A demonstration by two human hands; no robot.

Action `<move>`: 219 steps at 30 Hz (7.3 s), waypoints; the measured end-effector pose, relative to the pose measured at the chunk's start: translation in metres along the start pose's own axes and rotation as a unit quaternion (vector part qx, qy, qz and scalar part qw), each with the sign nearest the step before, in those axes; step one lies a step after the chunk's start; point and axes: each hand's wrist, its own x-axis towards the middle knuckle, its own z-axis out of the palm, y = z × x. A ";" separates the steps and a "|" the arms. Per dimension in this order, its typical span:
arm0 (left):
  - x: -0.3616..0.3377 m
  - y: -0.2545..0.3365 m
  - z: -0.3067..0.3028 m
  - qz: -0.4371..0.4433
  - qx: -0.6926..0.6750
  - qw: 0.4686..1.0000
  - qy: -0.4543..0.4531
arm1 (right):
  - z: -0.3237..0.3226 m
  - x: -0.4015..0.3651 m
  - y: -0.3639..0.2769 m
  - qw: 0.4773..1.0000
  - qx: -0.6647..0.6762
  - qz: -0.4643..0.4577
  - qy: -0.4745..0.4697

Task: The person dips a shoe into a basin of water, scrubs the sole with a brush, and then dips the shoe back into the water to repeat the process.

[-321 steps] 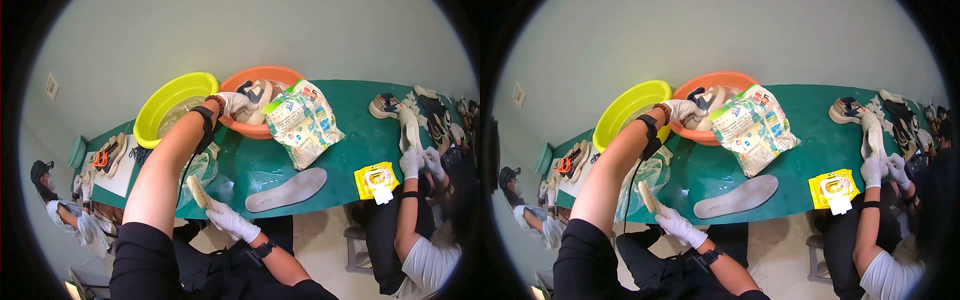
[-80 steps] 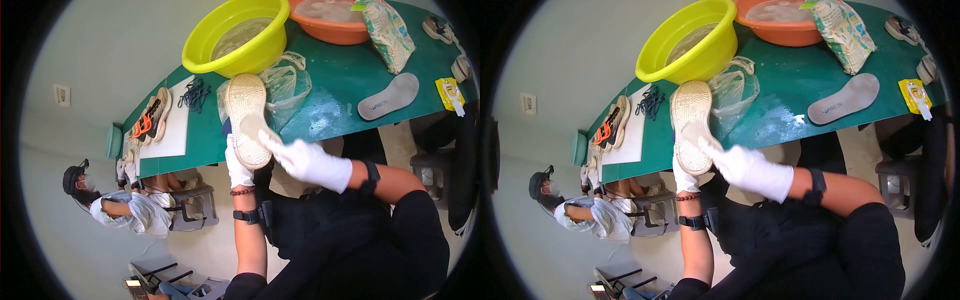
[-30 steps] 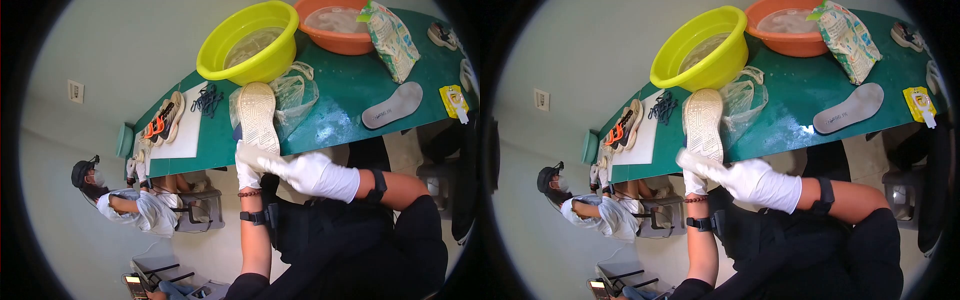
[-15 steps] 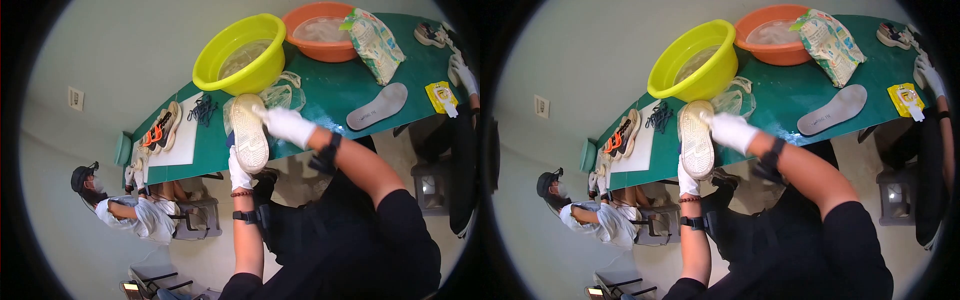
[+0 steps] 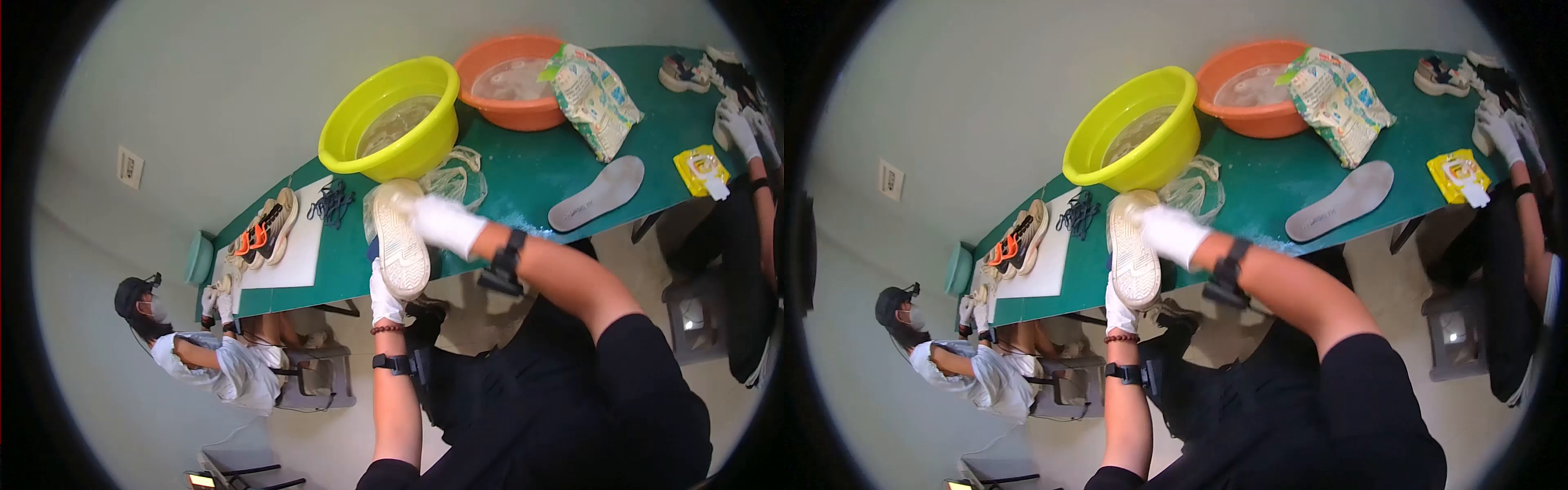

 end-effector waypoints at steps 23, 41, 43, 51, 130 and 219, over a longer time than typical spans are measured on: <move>-0.006 -0.005 -0.009 0.023 -0.011 0.999 0.032 | -0.008 -0.030 -0.031 0.999 -0.019 -0.037 -0.017; -0.024 0.003 0.004 0.040 -0.007 0.999 0.018 | -0.110 -0.118 0.021 0.947 0.281 0.147 -0.056; -0.025 0.004 0.007 0.026 -0.030 0.999 0.008 | -0.103 -0.137 0.029 0.936 0.313 0.146 -0.061; -0.072 0.047 0.040 0.052 -0.047 0.995 0.067 | -0.052 -0.156 0.078 0.957 0.283 0.031 -0.055; 0.252 0.037 0.444 -0.023 0.815 0.469 -0.340 | -0.058 -0.143 0.088 0.938 0.292 0.112 -0.149; -0.072 0.007 0.044 0.168 -0.063 0.977 0.116 | -0.048 -0.151 0.084 0.862 0.498 0.076 -0.063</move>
